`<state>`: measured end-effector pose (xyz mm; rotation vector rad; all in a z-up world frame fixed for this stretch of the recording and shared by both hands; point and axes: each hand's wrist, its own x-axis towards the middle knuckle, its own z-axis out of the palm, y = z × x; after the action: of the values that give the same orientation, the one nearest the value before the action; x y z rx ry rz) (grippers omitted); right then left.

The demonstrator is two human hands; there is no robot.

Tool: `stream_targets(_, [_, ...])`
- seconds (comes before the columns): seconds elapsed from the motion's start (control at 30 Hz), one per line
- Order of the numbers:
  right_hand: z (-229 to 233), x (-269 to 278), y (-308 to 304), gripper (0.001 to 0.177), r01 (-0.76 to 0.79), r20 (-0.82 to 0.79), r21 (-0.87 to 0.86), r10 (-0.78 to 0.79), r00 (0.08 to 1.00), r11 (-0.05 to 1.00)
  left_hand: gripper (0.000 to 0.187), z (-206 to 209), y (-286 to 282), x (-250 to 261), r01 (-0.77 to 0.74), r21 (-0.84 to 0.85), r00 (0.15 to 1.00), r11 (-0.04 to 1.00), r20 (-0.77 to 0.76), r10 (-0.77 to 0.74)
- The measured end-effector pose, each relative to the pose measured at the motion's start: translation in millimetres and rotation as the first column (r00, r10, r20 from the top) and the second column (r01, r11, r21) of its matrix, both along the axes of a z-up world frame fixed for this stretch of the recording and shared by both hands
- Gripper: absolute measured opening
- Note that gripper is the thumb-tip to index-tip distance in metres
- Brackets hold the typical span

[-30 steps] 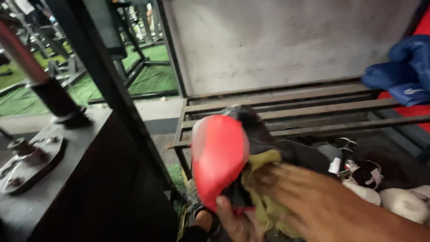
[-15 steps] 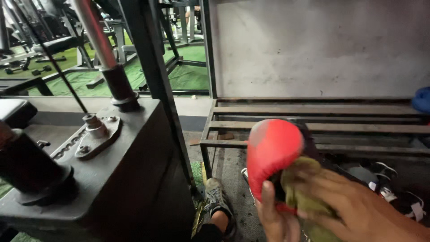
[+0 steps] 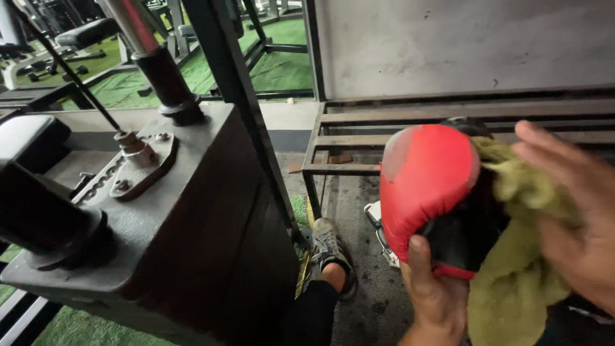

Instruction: The person cleans red and black boxing gloves by spraying them with a liquid from a bottle and wiping them down with a cloth.

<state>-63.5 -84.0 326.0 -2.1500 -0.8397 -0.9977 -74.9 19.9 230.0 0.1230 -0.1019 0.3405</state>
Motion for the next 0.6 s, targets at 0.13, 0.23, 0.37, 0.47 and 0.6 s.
stream_targets(0.13, [-32, 24, -6, 0.063, -0.075, -0.233, -0.331, -0.005, 0.972, 0.941, 0.072, 16, 14, -7, 0.001, -0.015, 1.000, 1.000, 0.003, -0.001])
stream_targets(0.23, [-48, 25, -16, 0.048, -0.121, -0.223, -0.501, 0.007, 0.975, 0.857, 0.077, 6, 26, 11, -0.041, 0.018, 0.998, 0.999, -0.038, 0.041])
stream_targets(0.37, [-54, 21, -20, 0.049, -0.335, -0.318, -0.464, 0.199, 0.927, 0.820, 0.064, -1, 46, 32, 0.037, -0.101, 0.972, 0.994, -0.226, -0.060])
stream_targets(0.47, [-52, 21, -22, 0.072, -0.275, -0.407, -0.416, 0.093, 0.909, 0.867, 0.068, -5, 42, 35, 0.101, -0.085, 0.967, 0.991, -0.226, -0.118])
stream_targets(0.6, [-70, 32, -37, 0.078, -0.031, -0.229, -0.380, -0.061, 0.972, 0.925, 0.072, -12, 14, 28, 0.184, -0.059, 0.975, 0.981, -0.114, -0.190])
